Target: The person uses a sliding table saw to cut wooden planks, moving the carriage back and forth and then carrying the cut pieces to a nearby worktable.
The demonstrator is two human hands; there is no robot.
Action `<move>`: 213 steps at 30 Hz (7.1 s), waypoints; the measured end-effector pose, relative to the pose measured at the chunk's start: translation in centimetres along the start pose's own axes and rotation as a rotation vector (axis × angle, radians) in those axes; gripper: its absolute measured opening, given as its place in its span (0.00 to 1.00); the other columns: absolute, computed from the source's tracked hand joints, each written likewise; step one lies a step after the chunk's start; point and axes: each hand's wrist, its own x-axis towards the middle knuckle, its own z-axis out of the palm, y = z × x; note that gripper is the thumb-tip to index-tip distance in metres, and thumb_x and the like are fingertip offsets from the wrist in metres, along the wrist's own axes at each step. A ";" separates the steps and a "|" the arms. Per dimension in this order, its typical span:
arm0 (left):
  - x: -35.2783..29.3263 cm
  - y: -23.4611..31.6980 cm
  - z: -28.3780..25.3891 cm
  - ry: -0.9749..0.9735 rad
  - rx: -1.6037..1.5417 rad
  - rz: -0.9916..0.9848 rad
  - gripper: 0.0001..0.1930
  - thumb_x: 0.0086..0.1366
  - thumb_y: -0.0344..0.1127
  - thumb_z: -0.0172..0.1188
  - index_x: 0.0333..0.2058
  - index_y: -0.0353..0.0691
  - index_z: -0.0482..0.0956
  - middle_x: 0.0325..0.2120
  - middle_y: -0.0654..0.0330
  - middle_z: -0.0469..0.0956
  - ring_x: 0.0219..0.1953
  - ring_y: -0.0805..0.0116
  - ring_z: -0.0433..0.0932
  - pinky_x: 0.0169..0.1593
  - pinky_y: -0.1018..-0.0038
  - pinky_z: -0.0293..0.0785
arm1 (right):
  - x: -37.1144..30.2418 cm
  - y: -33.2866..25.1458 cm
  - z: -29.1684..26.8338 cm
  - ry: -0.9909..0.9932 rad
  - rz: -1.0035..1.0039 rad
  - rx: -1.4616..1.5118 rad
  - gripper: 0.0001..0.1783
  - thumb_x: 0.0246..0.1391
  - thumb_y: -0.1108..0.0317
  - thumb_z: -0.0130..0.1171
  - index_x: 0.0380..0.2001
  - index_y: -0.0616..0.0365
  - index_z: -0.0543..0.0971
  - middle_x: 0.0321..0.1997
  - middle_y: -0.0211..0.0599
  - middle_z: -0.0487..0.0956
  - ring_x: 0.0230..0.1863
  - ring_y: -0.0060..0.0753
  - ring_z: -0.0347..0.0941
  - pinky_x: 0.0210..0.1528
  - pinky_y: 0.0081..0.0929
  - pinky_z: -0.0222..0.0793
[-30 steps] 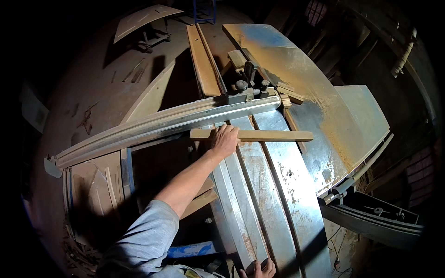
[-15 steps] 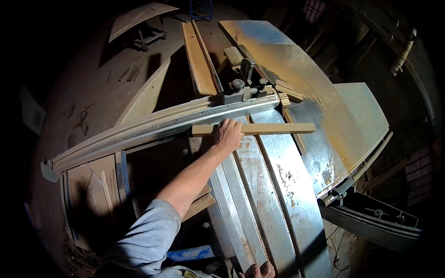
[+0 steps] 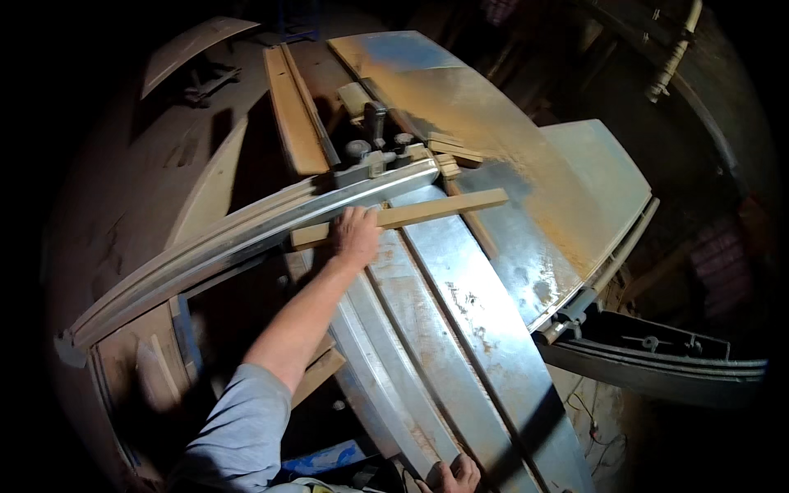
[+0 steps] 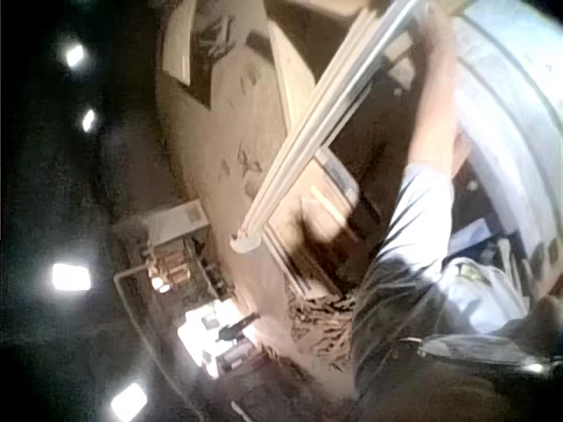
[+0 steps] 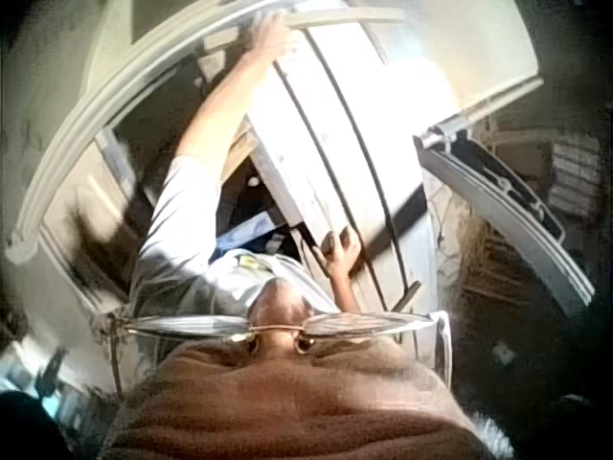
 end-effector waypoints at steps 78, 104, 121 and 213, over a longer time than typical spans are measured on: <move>1.6 -3.2 -3.9 -0.114 0.478 0.053 0.46 0.53 0.69 0.64 0.60 0.38 0.69 0.54 0.42 0.65 0.58 0.44 0.62 0.66 0.42 0.50 | -3.2 0.0 -0.1 -0.038 0.074 0.073 0.38 0.49 0.51 0.73 0.55 0.67 0.74 0.59 0.63 0.65 0.51 0.58 0.65 0.53 0.53 0.64; 1.9 -3.3 -2.9 -0.086 0.504 -0.030 0.50 0.43 0.64 0.75 0.61 0.43 0.66 0.52 0.47 0.65 0.58 0.46 0.62 0.65 0.46 0.51 | -1.0 -0.6 -1.3 -0.001 0.078 0.078 0.21 0.58 0.60 0.64 0.52 0.58 0.79 0.62 0.59 0.70 0.62 0.65 0.63 0.64 0.55 0.57; 1.7 -4.7 -1.3 0.027 0.537 0.013 0.56 0.41 0.65 0.76 0.62 0.45 0.57 0.53 0.43 0.66 0.56 0.44 0.64 0.65 0.43 0.52 | 0.5 0.8 0.3 -0.029 0.035 0.006 0.38 0.41 0.40 0.73 0.53 0.48 0.81 0.67 0.57 0.66 0.65 0.65 0.60 0.64 0.58 0.58; -103.5 70.7 -34.9 -2.613 -0.919 0.471 0.22 0.71 0.39 0.59 0.59 0.35 0.70 0.48 0.54 0.77 0.49 0.62 0.77 0.56 0.65 0.74 | -84.9 0.3 -3.2 1.115 1.667 0.480 0.30 0.56 0.65 0.61 0.59 0.63 0.66 0.44 0.57 0.77 0.47 0.60 0.76 0.47 0.49 0.73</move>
